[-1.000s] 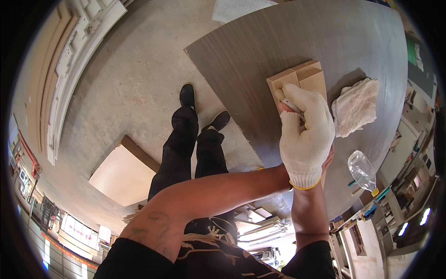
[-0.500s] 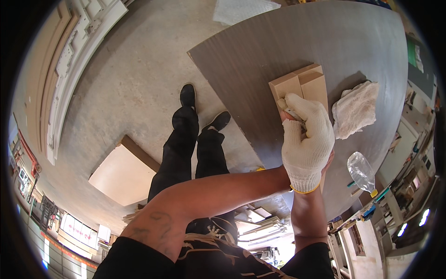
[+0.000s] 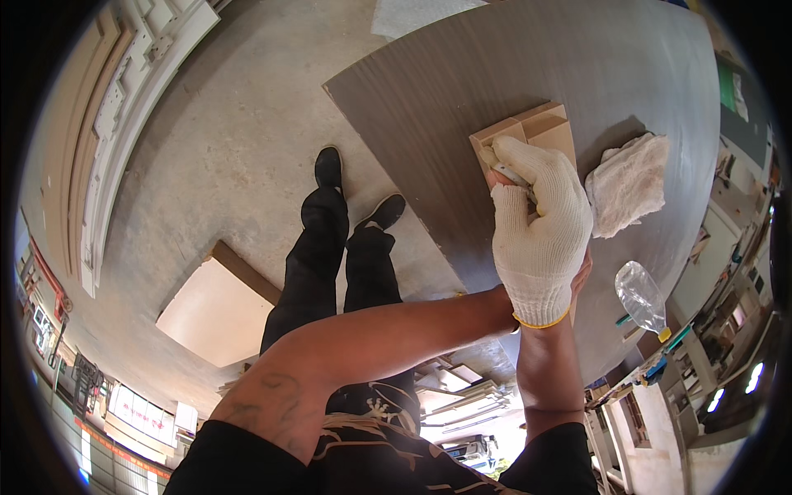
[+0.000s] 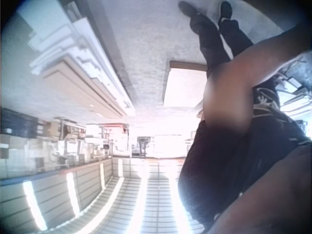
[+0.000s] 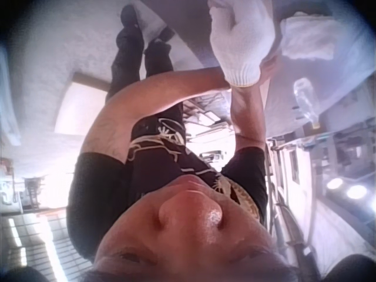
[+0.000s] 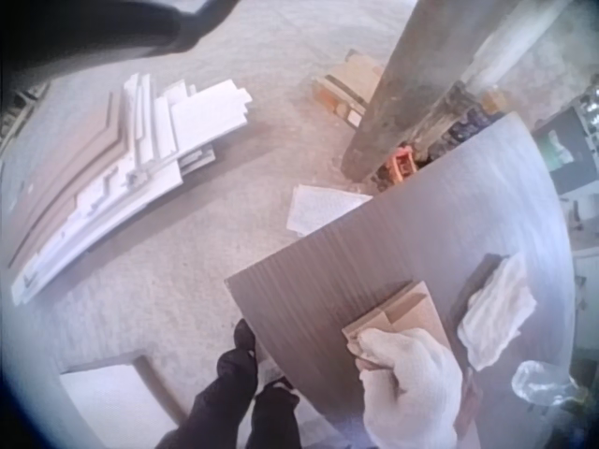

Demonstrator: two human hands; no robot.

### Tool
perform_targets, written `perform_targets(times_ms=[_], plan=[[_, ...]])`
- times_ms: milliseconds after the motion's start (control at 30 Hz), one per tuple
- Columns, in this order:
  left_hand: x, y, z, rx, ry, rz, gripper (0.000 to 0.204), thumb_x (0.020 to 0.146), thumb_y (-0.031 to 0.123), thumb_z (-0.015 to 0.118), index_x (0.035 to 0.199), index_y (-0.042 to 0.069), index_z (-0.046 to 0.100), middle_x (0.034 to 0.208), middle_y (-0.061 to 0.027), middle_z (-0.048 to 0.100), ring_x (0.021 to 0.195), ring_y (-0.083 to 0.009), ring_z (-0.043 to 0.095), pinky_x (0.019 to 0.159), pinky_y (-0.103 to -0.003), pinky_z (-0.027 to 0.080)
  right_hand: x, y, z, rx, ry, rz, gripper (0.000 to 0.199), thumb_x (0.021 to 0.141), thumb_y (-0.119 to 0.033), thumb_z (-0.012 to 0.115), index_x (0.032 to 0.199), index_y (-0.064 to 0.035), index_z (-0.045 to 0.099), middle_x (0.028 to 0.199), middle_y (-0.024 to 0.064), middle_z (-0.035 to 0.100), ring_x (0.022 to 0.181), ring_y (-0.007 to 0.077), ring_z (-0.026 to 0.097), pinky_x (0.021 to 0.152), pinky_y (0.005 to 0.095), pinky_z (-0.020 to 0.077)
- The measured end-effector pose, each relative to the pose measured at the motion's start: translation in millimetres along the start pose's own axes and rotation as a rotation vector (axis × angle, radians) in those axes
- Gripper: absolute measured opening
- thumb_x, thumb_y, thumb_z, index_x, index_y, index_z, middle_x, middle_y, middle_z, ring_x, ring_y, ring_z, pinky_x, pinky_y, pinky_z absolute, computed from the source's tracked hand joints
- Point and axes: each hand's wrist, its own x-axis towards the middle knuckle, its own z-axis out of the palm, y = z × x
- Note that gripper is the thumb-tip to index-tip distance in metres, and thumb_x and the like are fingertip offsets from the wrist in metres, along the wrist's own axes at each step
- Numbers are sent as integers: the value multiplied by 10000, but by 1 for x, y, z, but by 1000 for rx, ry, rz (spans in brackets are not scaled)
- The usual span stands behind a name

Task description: The person wipes several small wooden planks with a white cloth on a workbench in a workshop. They handle each plank individually, wiping both sides, then place them on a nearby stack. The person also moves a larger board and picks up a glue gun before the clip ends.

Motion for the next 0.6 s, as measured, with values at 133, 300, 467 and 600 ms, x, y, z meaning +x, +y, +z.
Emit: perform_targets(times_ms=[133,300,467,600], plan=[[2,1,1,10,-4,3,513,981,250,602,1444,32,565,1442,-168,578,1393,-336,497,1267,-511,264,-1,0,2,22,22,34,240,842,50,730,1069,-30,728,926,137,730,807,336,711,705,386,551],[-2,3,1,15,-5,18,515,982,253,598,1444,31,564,1441,-169,579,1392,-338,497,1267,-514,264,-6,1,2,24,37,19,247,836,51,736,1070,-26,725,932,139,732,807,331,713,702,383,552],[-3,3,1,22,-7,31,516,983,256,595,1445,29,563,1440,-169,579,1392,-340,497,1267,-516,263,-8,-3,0,71,57,28,252,841,48,731,1077,-42,727,942,132,729,810,333,710,703,383,551],[-3,6,1,28,-9,34,518,983,259,592,1446,28,561,1439,-169,579,1391,-341,497,1267,-518,262,-5,-2,2,13,14,77,257,843,43,733,1084,-46,725,940,134,732,812,335,713,710,393,552]])
